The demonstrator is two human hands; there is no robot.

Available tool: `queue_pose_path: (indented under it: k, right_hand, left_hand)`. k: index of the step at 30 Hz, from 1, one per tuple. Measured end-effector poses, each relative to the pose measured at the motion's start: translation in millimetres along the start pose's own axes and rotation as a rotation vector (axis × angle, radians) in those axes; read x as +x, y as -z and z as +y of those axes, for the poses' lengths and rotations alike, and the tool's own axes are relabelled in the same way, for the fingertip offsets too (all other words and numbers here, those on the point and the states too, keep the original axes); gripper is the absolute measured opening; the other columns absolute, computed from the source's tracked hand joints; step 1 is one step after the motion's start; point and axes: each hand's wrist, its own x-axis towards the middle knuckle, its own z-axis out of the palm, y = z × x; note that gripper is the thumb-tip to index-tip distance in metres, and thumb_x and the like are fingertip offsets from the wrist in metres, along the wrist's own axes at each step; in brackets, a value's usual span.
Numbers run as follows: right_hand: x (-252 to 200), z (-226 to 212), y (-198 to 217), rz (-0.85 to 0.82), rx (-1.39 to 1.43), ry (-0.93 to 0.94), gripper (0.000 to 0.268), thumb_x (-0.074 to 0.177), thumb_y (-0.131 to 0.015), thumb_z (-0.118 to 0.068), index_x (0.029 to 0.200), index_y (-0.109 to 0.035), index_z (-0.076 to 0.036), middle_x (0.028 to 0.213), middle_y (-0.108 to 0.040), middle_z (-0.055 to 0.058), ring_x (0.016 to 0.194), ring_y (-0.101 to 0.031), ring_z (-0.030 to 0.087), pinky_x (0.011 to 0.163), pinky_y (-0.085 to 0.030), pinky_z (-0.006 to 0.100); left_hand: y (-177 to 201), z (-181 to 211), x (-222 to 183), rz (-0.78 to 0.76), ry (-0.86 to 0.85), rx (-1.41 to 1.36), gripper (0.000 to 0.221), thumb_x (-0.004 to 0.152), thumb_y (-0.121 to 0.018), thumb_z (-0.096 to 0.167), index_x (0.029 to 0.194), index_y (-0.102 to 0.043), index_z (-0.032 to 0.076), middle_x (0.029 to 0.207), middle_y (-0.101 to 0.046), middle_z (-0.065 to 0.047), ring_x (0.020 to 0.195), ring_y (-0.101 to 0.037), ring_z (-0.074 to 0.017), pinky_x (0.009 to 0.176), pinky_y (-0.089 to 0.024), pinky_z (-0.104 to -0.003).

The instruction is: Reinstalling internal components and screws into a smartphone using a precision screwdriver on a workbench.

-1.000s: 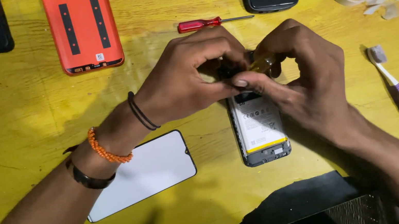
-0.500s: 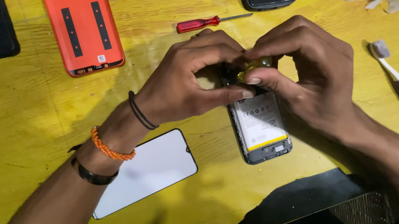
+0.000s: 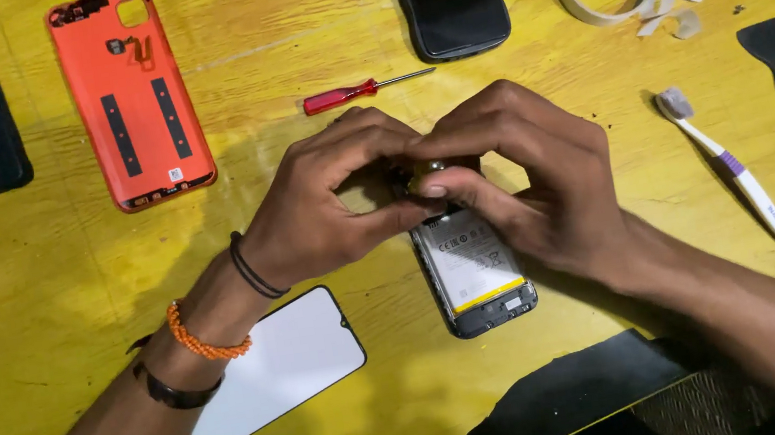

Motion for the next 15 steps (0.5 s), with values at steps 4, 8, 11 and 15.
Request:
queue_pose_path:
  k: [4,8,11,15]
  right_hand:
    - [-1.9,1.2,-2.7,0.021,0.032,-0.03,0.025,0.094,-0.077,-0.01,0.109,-0.065,0.007,0.096,-0.067,0.018,0.084,-0.064,0.025,0.075,-0.054,0.031]
    - [-2.7,0.6,2.2,-0.044,0.023,-0.008,0.028,0.102,-0.065,-0.012,0.119,-0.067,0.01,0.113,-0.069,0.024,0.107,-0.069,0.033,0.093,-0.058,0.038]
    - [-3.7,-1.1,0.1,-0.069,0.037,0.051,0.018,0.104,-0.063,-0.002,0.117,-0.069,0.009,0.113,-0.074,0.021,0.102,-0.072,0.031,0.092,-0.054,0.039]
    - [-8.5,4.0,-6.6,0.017,-0.012,0.022,0.024,0.093,-0.08,-0.01,0.104,-0.069,0.008,0.096,-0.071,0.018,0.086,-0.065,0.026,0.079,-0.05,0.035]
  left_hand:
    - [-0.8,-3.2,-1.0,0.026,-0.044,-0.019,0.017,0.094,-0.077,0.009,0.1,-0.067,-0.003,0.104,-0.069,-0.014,0.097,-0.067,-0.025,0.086,-0.055,-0.034]
    - [-1.2,-6.7,-4.0,-0.004,-0.043,0.022,0.009,0.099,-0.068,0.004,0.101,-0.068,-0.005,0.106,-0.067,-0.015,0.099,-0.064,-0.0305,0.087,-0.054,-0.04]
    - [0.5,-5.4,-5.2,-0.072,-0.033,-0.034,0.011,0.106,-0.059,0.007,0.111,-0.066,0.0,0.105,-0.065,-0.011,0.094,-0.058,-0.0272,0.087,-0.049,-0.039]
    - [-2.8,-5.7,-6.0,0.006,-0.045,-0.069,0.024,0.099,-0.071,0.022,0.112,-0.065,0.003,0.108,-0.067,-0.01,0.098,-0.066,-0.0236,0.087,-0.055,-0.034]
